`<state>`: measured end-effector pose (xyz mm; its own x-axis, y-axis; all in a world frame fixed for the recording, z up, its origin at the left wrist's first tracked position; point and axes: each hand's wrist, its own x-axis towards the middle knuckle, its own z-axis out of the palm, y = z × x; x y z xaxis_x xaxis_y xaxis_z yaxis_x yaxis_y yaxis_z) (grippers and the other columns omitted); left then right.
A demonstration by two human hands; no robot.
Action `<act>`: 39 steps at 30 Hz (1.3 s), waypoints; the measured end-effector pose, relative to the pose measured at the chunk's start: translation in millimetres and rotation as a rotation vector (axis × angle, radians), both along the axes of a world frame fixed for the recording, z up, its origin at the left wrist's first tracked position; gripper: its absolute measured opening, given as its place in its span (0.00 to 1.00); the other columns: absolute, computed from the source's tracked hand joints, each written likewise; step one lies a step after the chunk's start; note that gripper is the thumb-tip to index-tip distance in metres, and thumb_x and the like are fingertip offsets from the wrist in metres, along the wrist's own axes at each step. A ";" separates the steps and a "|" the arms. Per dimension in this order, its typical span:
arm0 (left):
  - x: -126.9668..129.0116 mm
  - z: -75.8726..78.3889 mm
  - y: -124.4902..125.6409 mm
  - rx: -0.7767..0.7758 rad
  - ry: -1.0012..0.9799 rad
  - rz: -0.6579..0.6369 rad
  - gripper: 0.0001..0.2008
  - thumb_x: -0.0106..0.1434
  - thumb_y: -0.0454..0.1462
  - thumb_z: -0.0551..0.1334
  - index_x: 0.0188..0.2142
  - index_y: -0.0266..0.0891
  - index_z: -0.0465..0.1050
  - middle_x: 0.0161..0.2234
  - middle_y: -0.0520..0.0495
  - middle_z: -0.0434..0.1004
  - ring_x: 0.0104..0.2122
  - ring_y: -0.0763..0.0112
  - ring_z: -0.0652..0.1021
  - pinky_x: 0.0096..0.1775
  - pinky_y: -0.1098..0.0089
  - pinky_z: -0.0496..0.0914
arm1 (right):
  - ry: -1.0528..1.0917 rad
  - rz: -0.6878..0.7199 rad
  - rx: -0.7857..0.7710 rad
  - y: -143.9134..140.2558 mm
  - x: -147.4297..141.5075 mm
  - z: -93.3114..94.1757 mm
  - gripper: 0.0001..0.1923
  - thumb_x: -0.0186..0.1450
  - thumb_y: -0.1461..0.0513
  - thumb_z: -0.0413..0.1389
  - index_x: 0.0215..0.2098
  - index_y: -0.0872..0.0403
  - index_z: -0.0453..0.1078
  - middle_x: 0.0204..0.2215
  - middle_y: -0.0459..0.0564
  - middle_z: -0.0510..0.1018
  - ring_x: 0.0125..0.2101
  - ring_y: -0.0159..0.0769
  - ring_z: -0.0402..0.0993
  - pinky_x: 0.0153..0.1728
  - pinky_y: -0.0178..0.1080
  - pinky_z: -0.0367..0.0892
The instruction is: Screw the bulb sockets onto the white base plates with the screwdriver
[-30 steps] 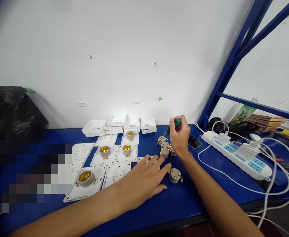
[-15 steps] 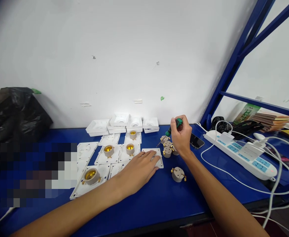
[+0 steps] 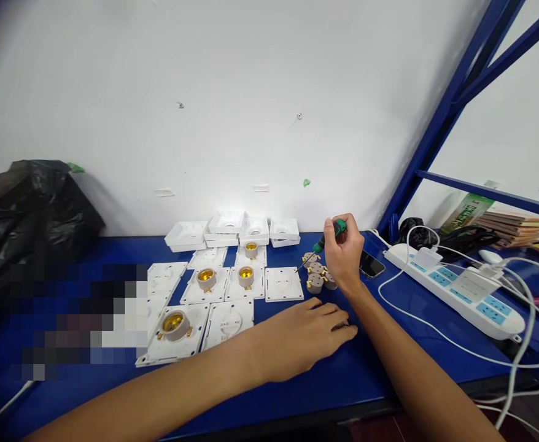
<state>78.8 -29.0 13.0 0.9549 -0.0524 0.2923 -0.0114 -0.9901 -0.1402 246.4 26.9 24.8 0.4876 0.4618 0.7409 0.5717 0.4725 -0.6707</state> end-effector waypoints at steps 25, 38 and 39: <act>-49.2 15.0 9.5 0.032 0.293 0.259 0.11 0.56 0.28 0.69 0.39 0.34 0.75 0.39 0.43 0.79 0.43 0.57 0.77 0.46 0.60 0.67 | -0.115 0.176 -0.099 -13.5 -29.1 -3.0 0.10 0.69 0.58 0.56 0.30 0.50 0.62 0.20 0.39 0.61 0.19 0.27 0.58 0.21 0.34 0.58; -109.9 34.5 60.8 -1.054 -0.133 0.454 0.20 0.64 0.43 0.68 0.55 0.51 0.70 0.51 0.51 0.77 0.50 0.63 0.75 0.52 0.60 0.69 | -0.095 0.185 -0.101 -14.1 -26.8 -4.3 0.10 0.69 0.58 0.56 0.30 0.50 0.62 0.19 0.39 0.61 0.18 0.26 0.59 0.19 0.33 0.59; -112.0 31.4 61.3 -1.067 -0.129 0.448 0.20 0.63 0.43 0.69 0.54 0.50 0.72 0.49 0.51 0.79 0.50 0.63 0.75 0.52 0.60 0.69 | -0.098 0.183 -0.104 -14.2 -27.0 -4.7 0.10 0.69 0.58 0.56 0.30 0.50 0.62 0.19 0.39 0.61 0.18 0.26 0.59 0.19 0.33 0.59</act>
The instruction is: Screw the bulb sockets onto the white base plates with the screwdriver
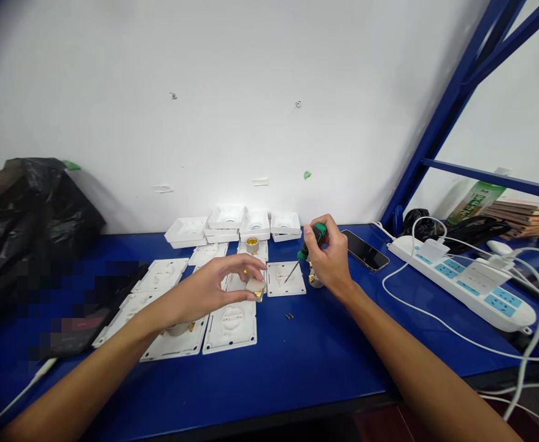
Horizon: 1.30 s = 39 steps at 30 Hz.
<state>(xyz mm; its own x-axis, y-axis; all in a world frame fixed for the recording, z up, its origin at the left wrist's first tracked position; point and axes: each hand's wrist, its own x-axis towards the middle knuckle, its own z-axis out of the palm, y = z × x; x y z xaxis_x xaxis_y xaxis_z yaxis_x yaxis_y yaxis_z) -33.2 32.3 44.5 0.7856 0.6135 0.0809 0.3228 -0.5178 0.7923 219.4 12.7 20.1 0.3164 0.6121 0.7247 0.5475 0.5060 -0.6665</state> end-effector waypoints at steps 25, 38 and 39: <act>-34.0 19.3 -7.2 0.092 0.195 -0.022 0.20 0.65 0.42 0.65 0.56 0.49 0.68 0.55 0.48 0.74 0.46 0.64 0.75 0.45 0.65 0.68 | -0.013 0.029 -0.016 -2.9 -4.4 -0.6 0.10 0.68 0.58 0.57 0.29 0.50 0.63 0.19 0.39 0.62 0.19 0.28 0.60 0.19 0.34 0.61; -39.5 17.8 -16.5 0.183 0.366 -0.287 0.23 0.65 0.25 0.56 0.55 0.48 0.70 0.56 0.46 0.72 0.58 0.62 0.70 0.56 0.63 0.64 | -0.015 0.021 -0.019 -4.5 -5.5 3.0 0.10 0.68 0.60 0.56 0.30 0.50 0.62 0.19 0.39 0.61 0.18 0.27 0.58 0.18 0.34 0.59; -38.7 15.6 -16.9 0.201 0.387 -0.297 0.24 0.64 0.25 0.56 0.56 0.48 0.70 0.57 0.46 0.71 0.59 0.61 0.69 0.56 0.62 0.64 | -0.019 0.018 -0.019 -4.8 -5.7 3.4 0.10 0.68 0.60 0.56 0.29 0.50 0.62 0.19 0.39 0.61 0.18 0.27 0.58 0.18 0.34 0.59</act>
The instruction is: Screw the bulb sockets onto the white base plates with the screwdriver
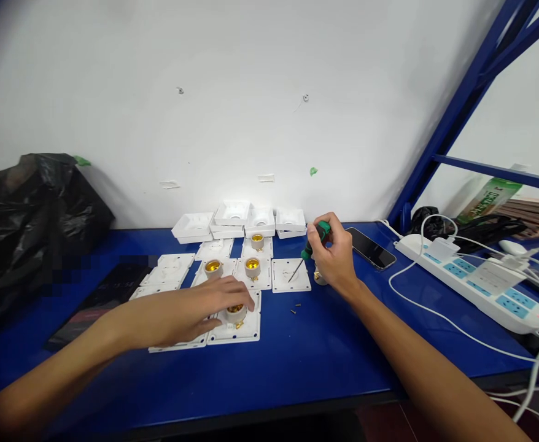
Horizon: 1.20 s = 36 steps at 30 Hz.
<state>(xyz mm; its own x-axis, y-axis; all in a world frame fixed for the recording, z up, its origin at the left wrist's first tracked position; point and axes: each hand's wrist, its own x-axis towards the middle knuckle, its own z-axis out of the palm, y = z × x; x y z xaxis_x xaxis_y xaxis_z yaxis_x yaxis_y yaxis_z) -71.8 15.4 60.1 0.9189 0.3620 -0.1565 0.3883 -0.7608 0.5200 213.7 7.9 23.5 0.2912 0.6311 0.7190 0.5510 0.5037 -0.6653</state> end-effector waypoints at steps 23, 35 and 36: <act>28.7 -6.7 -8.0 0.001 -0.009 0.162 0.11 0.65 0.43 0.66 0.43 0.43 0.71 0.42 0.48 0.76 0.40 0.64 0.76 0.37 0.68 0.67 | -0.012 -0.002 0.013 -1.2 0.2 1.3 0.10 0.68 0.58 0.56 0.29 0.49 0.62 0.19 0.39 0.61 0.18 0.27 0.58 0.18 0.34 0.59; 38.8 13.3 14.7 -0.048 0.154 0.023 0.18 0.59 0.30 0.70 0.47 0.45 0.74 0.48 0.49 0.77 0.47 0.62 0.77 0.44 0.67 0.69 | 0.018 0.118 0.012 14.1 -33.4 9.2 0.11 0.70 0.55 0.55 0.32 0.49 0.62 0.19 0.38 0.63 0.19 0.28 0.60 0.22 0.36 0.60; 38.8 14.1 14.4 -0.052 0.182 0.034 0.18 0.58 0.30 0.71 0.47 0.46 0.74 0.48 0.49 0.76 0.46 0.62 0.77 0.43 0.67 0.69 | 0.028 0.117 0.008 14.0 -33.7 5.3 0.11 0.70 0.54 0.54 0.32 0.49 0.62 0.19 0.38 0.63 0.19 0.28 0.60 0.22 0.36 0.60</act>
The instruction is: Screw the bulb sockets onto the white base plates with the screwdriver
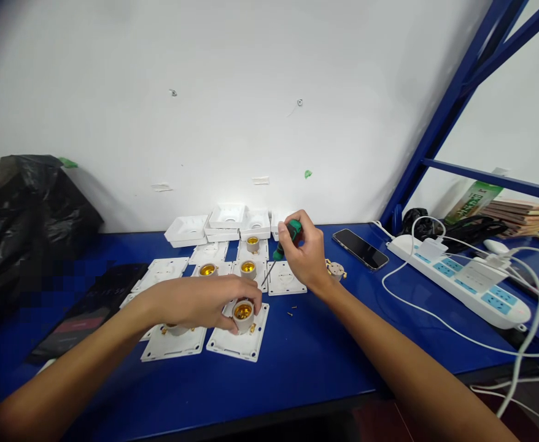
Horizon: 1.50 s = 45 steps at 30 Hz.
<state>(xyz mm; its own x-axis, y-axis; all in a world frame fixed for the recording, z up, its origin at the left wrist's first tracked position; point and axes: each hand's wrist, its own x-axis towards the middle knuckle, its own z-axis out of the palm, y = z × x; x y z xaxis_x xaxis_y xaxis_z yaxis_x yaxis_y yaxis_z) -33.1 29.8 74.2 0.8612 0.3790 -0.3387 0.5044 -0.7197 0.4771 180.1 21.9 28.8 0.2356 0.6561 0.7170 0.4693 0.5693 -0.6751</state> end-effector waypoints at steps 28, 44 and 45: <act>-4.0 -40.0 5.6 -0.210 -0.340 -0.009 0.16 0.58 0.46 0.74 0.40 0.39 0.78 0.35 0.49 0.75 0.31 0.71 0.73 0.32 0.71 0.67 | -0.222 0.038 0.097 -25.5 -2.0 -6.8 0.07 0.69 0.60 0.57 0.34 0.50 0.64 0.19 0.37 0.64 0.17 0.24 0.58 0.19 0.32 0.59; -6.7 -42.0 13.2 -0.318 -0.395 0.047 0.27 0.48 0.50 0.78 0.45 0.42 0.81 0.32 0.51 0.77 0.30 0.70 0.74 0.32 0.70 0.67 | -0.383 0.265 -0.027 -31.0 0.1 -7.9 0.09 0.69 0.58 0.58 0.46 0.48 0.64 0.24 0.38 0.67 0.19 0.26 0.63 0.21 0.33 0.60; -6.8 -42.1 13.4 -0.323 -0.396 0.042 0.27 0.48 0.49 0.78 0.46 0.42 0.81 0.33 0.50 0.78 0.30 0.70 0.74 0.32 0.70 0.68 | -0.369 0.287 -0.039 -31.0 -0.2 -9.4 0.12 0.69 0.58 0.58 0.49 0.48 0.63 0.25 0.39 0.68 0.20 0.26 0.64 0.21 0.34 0.61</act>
<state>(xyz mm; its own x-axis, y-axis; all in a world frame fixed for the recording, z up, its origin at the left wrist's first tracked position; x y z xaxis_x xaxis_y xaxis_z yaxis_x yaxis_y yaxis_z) -39.9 43.2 32.1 0.9334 0.3460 -0.0950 0.2652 -0.4868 0.8323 179.9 -9.2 19.5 -0.2250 0.6856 0.6923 0.5094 0.6884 -0.5163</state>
